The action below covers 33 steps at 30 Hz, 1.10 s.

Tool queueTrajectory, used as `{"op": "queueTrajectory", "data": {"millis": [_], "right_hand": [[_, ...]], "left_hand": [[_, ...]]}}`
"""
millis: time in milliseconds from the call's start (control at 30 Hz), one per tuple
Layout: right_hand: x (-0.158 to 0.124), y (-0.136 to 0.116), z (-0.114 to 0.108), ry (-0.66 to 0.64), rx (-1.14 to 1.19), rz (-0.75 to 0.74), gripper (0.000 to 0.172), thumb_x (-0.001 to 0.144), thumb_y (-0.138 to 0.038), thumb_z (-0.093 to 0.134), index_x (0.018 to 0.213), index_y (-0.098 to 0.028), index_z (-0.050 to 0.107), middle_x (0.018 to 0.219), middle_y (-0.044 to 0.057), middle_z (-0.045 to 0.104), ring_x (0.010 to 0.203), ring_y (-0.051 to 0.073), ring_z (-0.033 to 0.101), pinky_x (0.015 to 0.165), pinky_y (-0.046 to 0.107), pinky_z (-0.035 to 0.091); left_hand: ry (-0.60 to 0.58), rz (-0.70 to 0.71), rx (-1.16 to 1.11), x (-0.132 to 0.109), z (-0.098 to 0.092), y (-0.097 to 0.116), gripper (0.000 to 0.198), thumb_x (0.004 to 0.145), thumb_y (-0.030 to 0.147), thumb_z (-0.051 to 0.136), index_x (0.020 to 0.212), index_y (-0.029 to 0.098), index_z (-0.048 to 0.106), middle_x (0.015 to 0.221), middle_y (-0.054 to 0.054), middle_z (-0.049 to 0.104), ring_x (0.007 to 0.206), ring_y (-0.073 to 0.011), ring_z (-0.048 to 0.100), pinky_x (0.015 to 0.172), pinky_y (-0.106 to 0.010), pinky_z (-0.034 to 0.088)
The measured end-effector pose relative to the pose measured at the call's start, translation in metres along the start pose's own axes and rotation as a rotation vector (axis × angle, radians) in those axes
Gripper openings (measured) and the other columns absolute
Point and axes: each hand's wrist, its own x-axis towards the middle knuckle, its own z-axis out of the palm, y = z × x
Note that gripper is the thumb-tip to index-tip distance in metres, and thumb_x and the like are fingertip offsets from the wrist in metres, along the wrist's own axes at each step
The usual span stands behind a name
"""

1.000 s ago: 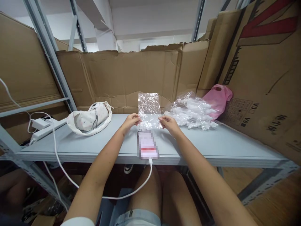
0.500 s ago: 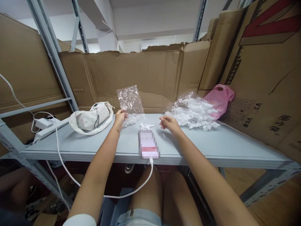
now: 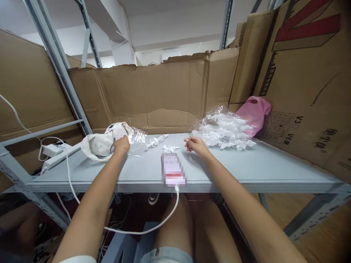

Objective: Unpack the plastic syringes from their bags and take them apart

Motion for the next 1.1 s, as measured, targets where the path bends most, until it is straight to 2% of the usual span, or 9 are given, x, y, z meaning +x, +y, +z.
{"op": "queueTrajectory", "data": {"millis": [133, 333, 533, 633, 733, 833, 933, 1000, 1100], "right_hand": [[-0.001, 0.000, 0.000, -0.001, -0.034, 0.003, 0.009, 0.079, -0.023, 0.060, 0.076, -0.015, 0.059, 0.059, -0.002, 0.060, 0.043, 0.008, 0.054, 0.043, 0.020, 0.040], [0.001, 0.003, 0.000, -0.005, -0.060, -0.013, 0.010, 0.077, -0.025, 0.063, 0.074, -0.016, 0.059, 0.058, -0.002, 0.060, 0.042, 0.008, 0.054, 0.041, 0.019, 0.039], [0.001, 0.004, -0.001, -0.006, -0.090, -0.046, 0.008, 0.078, -0.024, 0.060, 0.074, -0.016, 0.060, 0.058, -0.001, 0.061, 0.042, 0.008, 0.054, 0.041, 0.019, 0.041], [0.000, 0.003, 0.000, 0.002, -0.110, -0.032, 0.009, 0.077, -0.024, 0.061, 0.074, -0.016, 0.061, 0.056, -0.002, 0.061, 0.042, 0.008, 0.054, 0.041, 0.019, 0.041], [0.000, 0.003, 0.000, -0.002, -0.138, -0.044, 0.009, 0.078, -0.024, 0.062, 0.074, -0.016, 0.061, 0.058, -0.001, 0.061, 0.042, 0.008, 0.054, 0.042, 0.019, 0.041], [0.002, 0.006, 0.000, -0.009, -0.162, -0.054, 0.009, 0.078, -0.024, 0.061, 0.074, -0.016, 0.061, 0.060, 0.000, 0.062, 0.043, 0.009, 0.055, 0.043, 0.020, 0.041], [0.003, 0.009, -0.001, -0.009, -0.175, -0.048, 0.008, 0.079, -0.022, 0.058, 0.075, -0.016, 0.060, 0.061, 0.000, 0.062, 0.043, 0.009, 0.055, 0.044, 0.021, 0.041], [0.003, 0.008, -0.001, -0.010, -0.180, -0.053, 0.008, 0.080, -0.021, 0.056, 0.075, -0.016, 0.060, 0.061, 0.000, 0.062, 0.044, 0.009, 0.055, 0.043, 0.020, 0.041], [0.001, 0.006, -0.001, -0.009, -0.182, -0.063, 0.008, 0.079, -0.022, 0.058, 0.074, -0.017, 0.061, 0.059, -0.001, 0.062, 0.043, 0.008, 0.055, 0.042, 0.019, 0.040]], "left_hand": [[-0.030, 0.053, 0.065, -0.004, 0.006, 0.018, 0.044, 0.083, 0.009, 0.039, 0.125, 0.011, 0.051, 0.122, -0.025, 0.060, 0.115, -0.0327, 0.058, 0.085, -0.040, 0.047], [-0.048, 0.113, 0.074, -0.003, 0.024, 0.045, 0.044, 0.080, 0.013, 0.047, 0.122, 0.017, 0.057, 0.119, -0.021, 0.064, 0.112, -0.0323, 0.060, 0.085, -0.041, 0.047], [-0.041, 0.130, 0.112, -0.002, 0.031, 0.050, 0.034, 0.079, 0.011, 0.048, 0.106, 0.016, 0.067, 0.113, -0.024, 0.065, 0.109, -0.0352, 0.060, 0.084, -0.045, 0.044], [0.060, 0.170, 0.117, -0.004, 0.029, 0.050, 0.031, 0.079, 0.012, 0.048, 0.102, 0.014, 0.068, 0.114, -0.025, 0.064, 0.118, -0.0366, 0.053, 0.092, -0.048, 0.038], [0.150, 0.207, -0.044, -0.006, 0.024, 0.056, 0.031, 0.085, 0.023, 0.044, 0.105, 0.017, 0.067, 0.113, -0.021, 0.066, 0.117, -0.0332, 0.055, 0.094, -0.044, 0.037], [0.043, 0.208, -0.283, -0.012, 0.016, 0.069, 0.040, 0.089, 0.044, 0.038, 0.112, 0.022, 0.062, 0.116, -0.014, 0.067, 0.109, -0.0274, 0.060, 0.086, -0.035, 0.042], [-0.050, 0.287, -0.311, -0.022, 0.012, 0.086, 0.055, 0.083, 0.059, 0.044, 0.123, 0.023, 0.055, 0.120, -0.012, 0.066, 0.110, -0.0274, 0.061, 0.084, -0.033, 0.043], [-0.071, 0.324, -0.248, -0.028, 0.014, 0.094, 0.059, 0.078, 0.057, 0.052, 0.126, 0.023, 0.053, 0.121, -0.014, 0.065, 0.112, -0.0299, 0.060, 0.087, -0.035, 0.042], [-0.068, 0.345, -0.198, -0.034, 0.021, 0.101, 0.050, 0.076, 0.043, 0.059, 0.122, 0.023, 0.055, 0.120, -0.015, 0.065, 0.111, -0.0316, 0.060, 0.088, -0.037, 0.042]]}}
